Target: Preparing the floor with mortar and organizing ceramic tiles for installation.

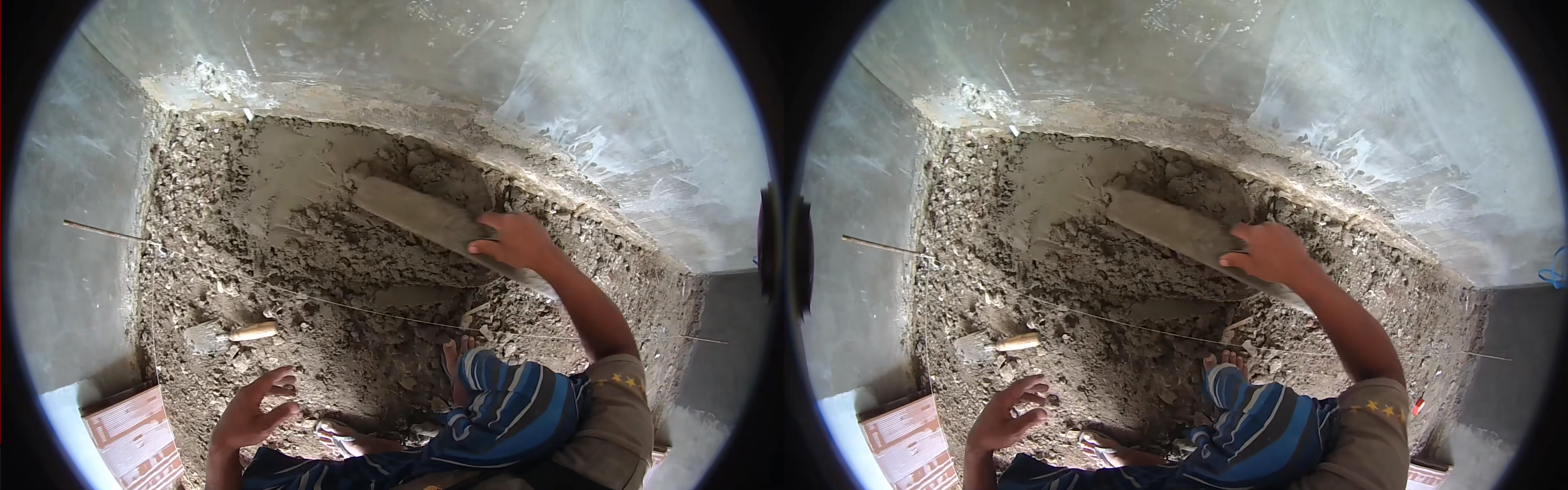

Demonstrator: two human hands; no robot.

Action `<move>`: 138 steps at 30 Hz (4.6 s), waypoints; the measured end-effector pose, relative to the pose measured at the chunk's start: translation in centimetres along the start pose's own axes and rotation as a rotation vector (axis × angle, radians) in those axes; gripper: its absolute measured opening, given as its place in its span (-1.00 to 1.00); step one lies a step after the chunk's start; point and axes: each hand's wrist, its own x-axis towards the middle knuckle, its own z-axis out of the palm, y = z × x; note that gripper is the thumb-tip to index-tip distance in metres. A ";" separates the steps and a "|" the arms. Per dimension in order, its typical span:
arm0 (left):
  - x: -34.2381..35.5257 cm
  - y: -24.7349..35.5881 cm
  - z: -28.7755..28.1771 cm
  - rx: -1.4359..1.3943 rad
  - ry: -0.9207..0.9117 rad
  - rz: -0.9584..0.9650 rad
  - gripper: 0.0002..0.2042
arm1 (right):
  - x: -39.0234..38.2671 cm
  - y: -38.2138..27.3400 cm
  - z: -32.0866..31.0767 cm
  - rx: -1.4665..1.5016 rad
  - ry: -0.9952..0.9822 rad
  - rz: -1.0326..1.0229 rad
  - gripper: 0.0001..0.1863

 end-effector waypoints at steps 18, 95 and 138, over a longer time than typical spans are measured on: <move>4.1 0.2 0.3 0.098 0.009 -0.088 -0.38 | 6.1 8.6 -1.4 0.154 -0.201 -0.080 -0.28; -4.5 -0.6 0.1 0.344 0.080 -0.218 -0.32 | 10.0 -6.6 9.3 1.149 -0.168 0.238 -0.66; -12.0 -3.5 3.8 -0.103 0.213 -0.473 -0.38 | 23.5 -30.6 12.9 0.573 -0.016 -0.382 -0.41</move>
